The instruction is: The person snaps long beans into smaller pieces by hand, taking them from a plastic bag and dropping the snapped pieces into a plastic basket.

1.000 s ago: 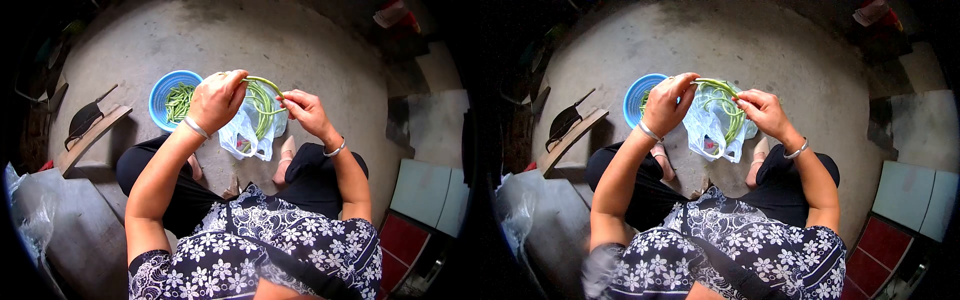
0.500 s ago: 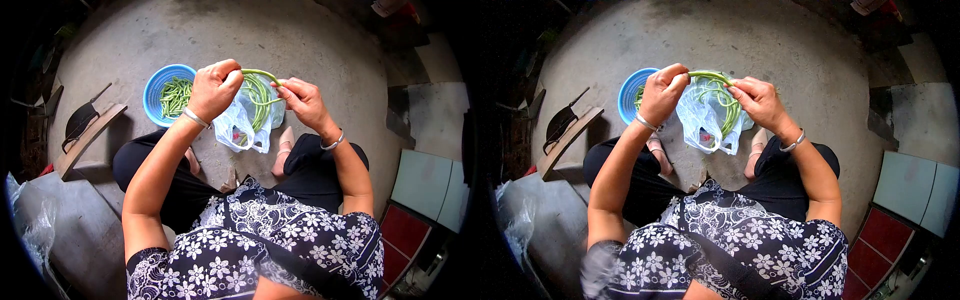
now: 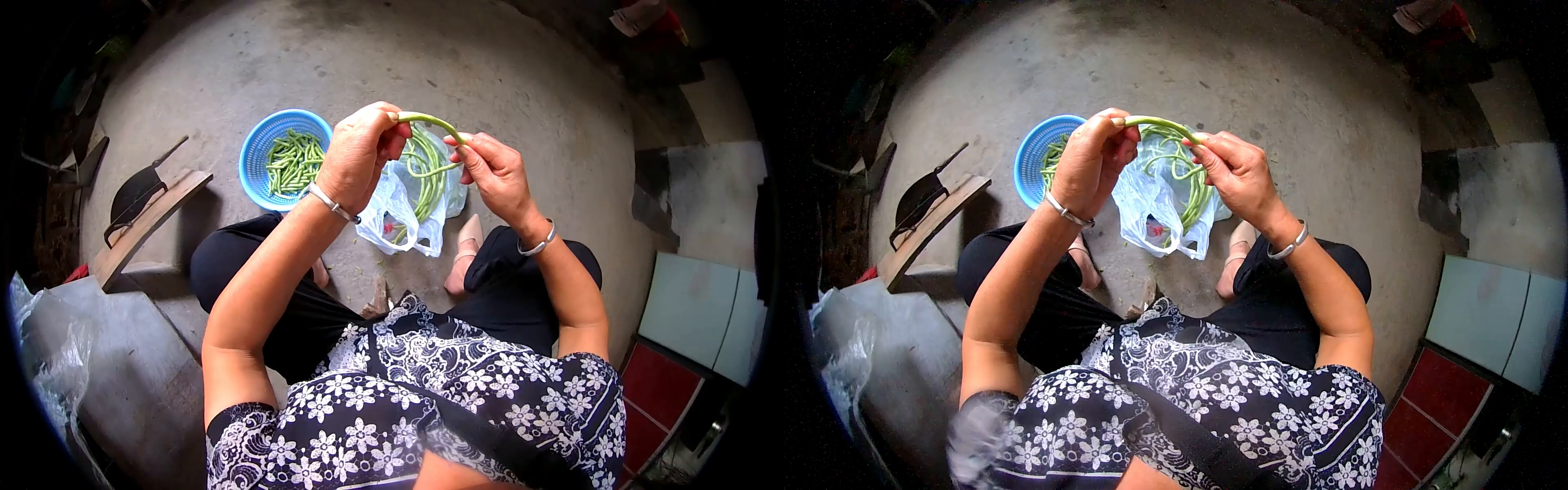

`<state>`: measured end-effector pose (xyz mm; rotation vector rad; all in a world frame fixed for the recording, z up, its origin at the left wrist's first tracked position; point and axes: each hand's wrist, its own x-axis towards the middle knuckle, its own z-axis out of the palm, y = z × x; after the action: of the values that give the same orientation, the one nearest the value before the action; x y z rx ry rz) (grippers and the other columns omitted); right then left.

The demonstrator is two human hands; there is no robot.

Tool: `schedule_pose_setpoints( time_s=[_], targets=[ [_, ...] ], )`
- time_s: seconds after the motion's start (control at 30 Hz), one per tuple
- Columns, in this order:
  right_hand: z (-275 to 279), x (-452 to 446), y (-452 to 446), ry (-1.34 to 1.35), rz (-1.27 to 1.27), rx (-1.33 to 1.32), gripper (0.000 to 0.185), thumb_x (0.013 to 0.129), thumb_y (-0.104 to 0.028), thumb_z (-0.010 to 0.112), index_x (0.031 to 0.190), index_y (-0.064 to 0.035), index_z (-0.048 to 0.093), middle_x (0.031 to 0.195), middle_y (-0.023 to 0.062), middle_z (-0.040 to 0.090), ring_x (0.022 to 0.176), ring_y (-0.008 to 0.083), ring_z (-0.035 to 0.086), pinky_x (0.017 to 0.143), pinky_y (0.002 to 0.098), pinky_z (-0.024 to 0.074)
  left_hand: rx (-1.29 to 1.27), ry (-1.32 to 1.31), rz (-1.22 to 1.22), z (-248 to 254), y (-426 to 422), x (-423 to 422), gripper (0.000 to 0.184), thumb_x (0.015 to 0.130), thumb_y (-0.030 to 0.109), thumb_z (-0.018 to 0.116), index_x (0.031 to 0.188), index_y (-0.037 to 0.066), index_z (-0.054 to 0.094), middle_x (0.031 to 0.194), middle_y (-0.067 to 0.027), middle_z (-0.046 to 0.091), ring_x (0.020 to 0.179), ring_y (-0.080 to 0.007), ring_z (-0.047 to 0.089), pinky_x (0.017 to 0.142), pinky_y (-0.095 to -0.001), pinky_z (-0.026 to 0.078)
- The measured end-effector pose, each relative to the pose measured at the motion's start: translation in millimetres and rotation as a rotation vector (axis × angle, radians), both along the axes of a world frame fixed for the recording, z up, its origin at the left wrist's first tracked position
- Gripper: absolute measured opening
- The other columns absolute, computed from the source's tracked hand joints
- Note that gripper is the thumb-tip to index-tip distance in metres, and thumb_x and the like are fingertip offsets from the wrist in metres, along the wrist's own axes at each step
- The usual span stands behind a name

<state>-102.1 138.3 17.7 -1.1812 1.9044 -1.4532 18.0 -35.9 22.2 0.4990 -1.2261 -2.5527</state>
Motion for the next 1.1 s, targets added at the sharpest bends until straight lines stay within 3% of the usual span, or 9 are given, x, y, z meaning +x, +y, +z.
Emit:
schedule_pose_setpoints(
  time_s=[0.2,0.33,0.5,0.57,0.67,0.8,0.87,1.0,1.1],
  targets=[
    [1.3,8.3,-2.9,-0.108,-0.005,-0.04,0.021,0.09,-0.012,0.052,0.106,-0.0009,0.061,0.081,0.0031,0.059,0.064,0.0053,0.054,0.054,0.017,0.0467,0.288,0.168,-0.021,2.7,5.3,-4.0,0.018,0.089,0.017,0.046,0.084,0.002,0.053,0.07,-0.0046,0.054,0.063,-0.0106,0.049,0.063,-0.0228,0.04],
    [2.2,7.0,-3.7,-0.186,0.069,-0.087,0.022,0.091,-0.016,0.051,0.106,-0.0022,0.061,0.082,0.0031,0.059,0.063,0.0045,0.054,0.053,0.0167,0.0452,-0.054,0.091,-0.164,6.4,9.3,-1.3,0.021,0.091,0.019,0.043,0.088,0.001,0.054,0.07,-0.0029,0.054,0.066,-0.0104,0.05,0.066,-0.0222,0.04],
    [10.9,4.6,-3.3,-0.233,0.012,-0.113,0.022,0.091,-0.016,0.05,0.104,-0.0017,0.061,0.083,0.0031,0.06,0.062,0.0045,0.053,0.054,0.017,0.0448,-1.198,-0.007,-0.313,-11.9,21.6,7.5,0.012,0.081,0.012,0.051,0.079,0.002,0.056,0.066,-0.0141,0.055,0.06,-0.0233,0.057,0.057,-0.0345,0.044],
    [11.4,-1.2,-1.1,-0.156,0.009,-0.107,0.022,0.091,-0.016,0.051,0.104,-0.0011,0.061,0.082,0.0031,0.06,0.064,0.0051,0.054,0.055,0.017,0.0454,-1.48,-0.106,-0.64,-24.2,24.3,17.8,0.014,0.078,0.017,0.056,0.074,0.003,0.057,0.068,-0.017,0.058,0.066,-0.0338,0.059,0.059,-0.0393,0.047],
    [12.0,-5.0,2.7,0.007,-0.006,-0.074,0.018,0.087,-0.008,0.054,0.101,0.0006,0.061,0.083,0.0061,0.061,0.067,0.0091,0.057,0.058,0.0207,0.0471,-1.646,-0.223,-1.179,-54.9,31.6,40.9,0.017,0.076,0.023,0.061,0.087,0.01,0.065,0.077,-0.0137,0.064,0.073,-0.029,0.063,0.066,-0.0386,0.05],
    [13.7,-8.7,5.2,0.332,0.053,-0.099,0.024,0.077,0.004,0.058,0.1,-0.0013,0.063,0.085,0.0106,0.06,0.07,0.0175,0.06,0.061,0.0266,0.0487,-1.375,-0.314,-1.063,-63.1,19.7,38.8,0.022,0.076,0.014,0.061,0.098,0.01,0.063,0.083,-0.0111,0.065,0.071,-0.025,0.064,0.064,-0.0337,0.051],
    [15.3,-9.0,4.2,0.491,0.099,-0.13,0.027,0.076,0.004,0.058,0.101,-0.0028,0.064,0.085,0.0107,0.06,0.072,0.0195,0.06,0.062,0.0269,0.049,-0.599,-0.382,-0.739,-57.2,8.3,24.2,0.02,0.089,0.021,0.051,0.095,0.003,0.06,0.078,-0.0056,0.064,0.067,-0.0119,0.06,0.058,-0.0246,0.049],
    [13.5,-6.0,0.8,0.604,0.123,-0.157,0.03,0.074,0.004,0.059,0.103,-0.0047,0.063,0.086,0.0119,0.06,0.074,0.0236,0.061,0.064,0.0305,0.0504,0.239,-0.133,-0.642,-15.7,3.7,12.8,0.038,0.094,0.031,0.041,0.1,-0.003,0.055,0.083,-0.0107,0.064,0.072,-0.0156,0.062,0.062,-0.0241,0.051],
    [9.1,-6.6,0.2,0.673,0.114,-0.117,0.029,0.075,0.003,0.059,0.102,-0.0053,0.063,0.086,0.0123,0.06,0.075,0.0252,0.061,0.066,0.0311,0.0508,0.214,-0.135,-0.686,1.0,12.3,8.8,0.034,0.094,0.029,0.042,0.103,0.0,0.056,0.073,-0.006,0.059,0.061,-0.0131,0.059,0.058,-0.0221,0.051]
  ],
)
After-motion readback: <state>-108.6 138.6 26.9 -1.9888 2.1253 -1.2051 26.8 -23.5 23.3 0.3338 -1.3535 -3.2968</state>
